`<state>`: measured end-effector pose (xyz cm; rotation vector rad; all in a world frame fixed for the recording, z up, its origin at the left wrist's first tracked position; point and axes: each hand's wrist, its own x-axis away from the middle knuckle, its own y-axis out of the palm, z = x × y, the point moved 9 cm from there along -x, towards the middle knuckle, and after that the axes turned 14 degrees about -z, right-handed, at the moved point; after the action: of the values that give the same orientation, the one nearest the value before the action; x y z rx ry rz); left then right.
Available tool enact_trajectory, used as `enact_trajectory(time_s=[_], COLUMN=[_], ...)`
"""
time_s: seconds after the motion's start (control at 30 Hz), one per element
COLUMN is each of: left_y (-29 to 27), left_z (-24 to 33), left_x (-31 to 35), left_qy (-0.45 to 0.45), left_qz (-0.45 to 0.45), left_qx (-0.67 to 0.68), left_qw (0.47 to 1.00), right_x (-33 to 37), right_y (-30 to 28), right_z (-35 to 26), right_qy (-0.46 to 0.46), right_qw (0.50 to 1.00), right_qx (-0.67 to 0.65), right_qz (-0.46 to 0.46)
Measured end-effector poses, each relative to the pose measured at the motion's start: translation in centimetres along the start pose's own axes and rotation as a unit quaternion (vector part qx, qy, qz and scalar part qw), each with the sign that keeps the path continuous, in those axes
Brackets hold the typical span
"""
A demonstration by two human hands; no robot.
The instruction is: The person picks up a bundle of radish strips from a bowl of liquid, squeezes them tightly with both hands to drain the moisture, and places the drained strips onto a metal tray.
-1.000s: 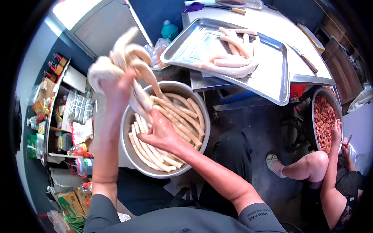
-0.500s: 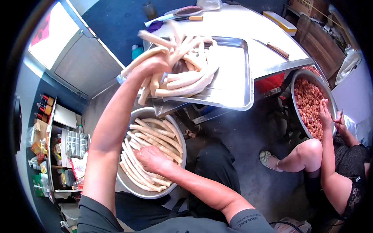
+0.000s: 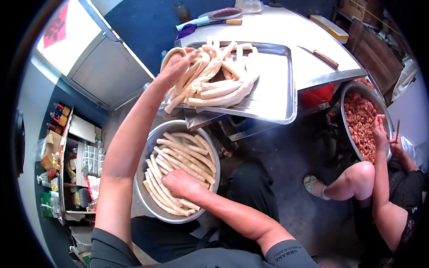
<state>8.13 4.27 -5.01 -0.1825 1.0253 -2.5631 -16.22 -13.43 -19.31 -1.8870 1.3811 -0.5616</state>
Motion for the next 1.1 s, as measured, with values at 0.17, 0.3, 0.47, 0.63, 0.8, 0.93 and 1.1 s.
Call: enact_trajectory(time_s=[0.17, 0.3, 0.47, 0.63, 0.8, 0.93, 1.1], left_y=[3.2, 6.0, 3.9, -0.6, -2.0, 1.7, 5.7], left_z=[3.7, 8.7, 8.8, 6.6, -7.7, -21.9, -25.1], left_x=[-3.0, -1.7, -0.8, 8.5, 25.2, 39.4, 47.1], left_qy=[0.007, -0.017, 0.038, 0.116, -0.058, -0.23, -0.347], left_qz=[-0.184, -0.264, -0.252, -0.158, -0.024, 0.153, 0.265], left_qx=[-0.218, -0.427, -0.338, -0.184, 0.043, 0.148, 0.031], left_qw=[0.959, 0.865, 0.906, 0.963, 0.997, 0.95, 0.899], right_x=[-0.7, -0.3, -0.4, -0.4, -1.0, -1.6, -1.4], right_y=[0.7, 0.1, 0.1, -0.2, 1.6, 3.6, 6.7], right_z=[-0.1, 2.0, 1.1, 2.1, 4.4, 4.8, 2.7], right_qy=[0.007, 0.036, 0.004, 0.056, 0.102, 0.059, 0.027], right_qw=[1.0, 0.999, 0.999, 0.997, 0.99, 0.996, 0.996], right_qx=[0.011, 0.014, -0.007, 0.016, 0.06, 0.053, 0.027], right_qz=[-0.02, 0.01, 0.043, -0.052, -0.08, -0.051, -0.085])
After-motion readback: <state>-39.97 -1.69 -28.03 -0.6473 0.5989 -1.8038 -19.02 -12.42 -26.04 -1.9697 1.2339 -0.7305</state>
